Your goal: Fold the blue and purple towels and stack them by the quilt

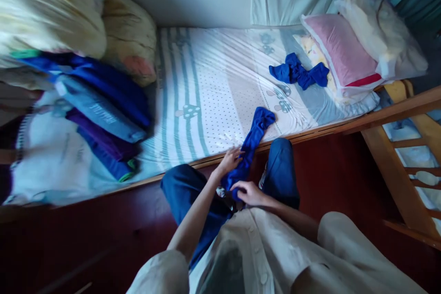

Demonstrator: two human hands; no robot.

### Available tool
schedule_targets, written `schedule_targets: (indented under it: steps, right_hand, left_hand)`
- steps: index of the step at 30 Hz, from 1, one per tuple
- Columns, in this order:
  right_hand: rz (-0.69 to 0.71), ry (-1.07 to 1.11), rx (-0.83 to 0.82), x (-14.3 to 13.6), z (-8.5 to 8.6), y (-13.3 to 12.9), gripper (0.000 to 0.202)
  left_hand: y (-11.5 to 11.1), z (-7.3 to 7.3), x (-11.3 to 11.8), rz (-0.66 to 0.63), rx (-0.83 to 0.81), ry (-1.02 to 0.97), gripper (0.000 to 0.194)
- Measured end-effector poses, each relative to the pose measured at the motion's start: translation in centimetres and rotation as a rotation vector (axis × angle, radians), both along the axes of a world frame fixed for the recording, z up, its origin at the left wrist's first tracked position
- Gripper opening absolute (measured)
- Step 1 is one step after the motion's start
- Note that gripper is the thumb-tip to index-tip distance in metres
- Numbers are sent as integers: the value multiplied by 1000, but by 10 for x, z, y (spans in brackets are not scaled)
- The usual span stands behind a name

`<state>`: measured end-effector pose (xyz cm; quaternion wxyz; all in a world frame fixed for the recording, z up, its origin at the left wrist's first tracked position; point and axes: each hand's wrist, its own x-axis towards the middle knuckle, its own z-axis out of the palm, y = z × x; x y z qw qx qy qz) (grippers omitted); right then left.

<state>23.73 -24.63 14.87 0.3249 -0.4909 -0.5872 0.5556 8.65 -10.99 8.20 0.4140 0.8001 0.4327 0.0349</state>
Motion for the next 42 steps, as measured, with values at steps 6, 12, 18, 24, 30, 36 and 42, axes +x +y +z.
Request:
schedule_targets:
  steps: [6,12,18,24,30,36,42]
  right_hand:
    - [-220,21,87,41,48,4,23]
    - [-297,-14,206,35,100,-14,33]
    - [-204,185,132,21,113,-24,69]
    - [77,130,232,9,117,-10,48]
    - [-79,47,344,-6,126,-14,26]
    - [-179,26,481,-29,137,-14,23]
    - [-193,74,337,-41,130,-6,37]
  left_hand:
    - [-83,81,-2,131,-341,-554,60]
    - [-139,148,16,295,-11,-582,41]
    - [-165,185,5,464,207,-728,39]
    - [-163,211,-12,661,326,-822,31]
    - [-147,239,-34,725,578,-747,26]
    - [-128,266,-42,447,738,-610,16]
    - [-114,289,-52,181,722,-460,23]
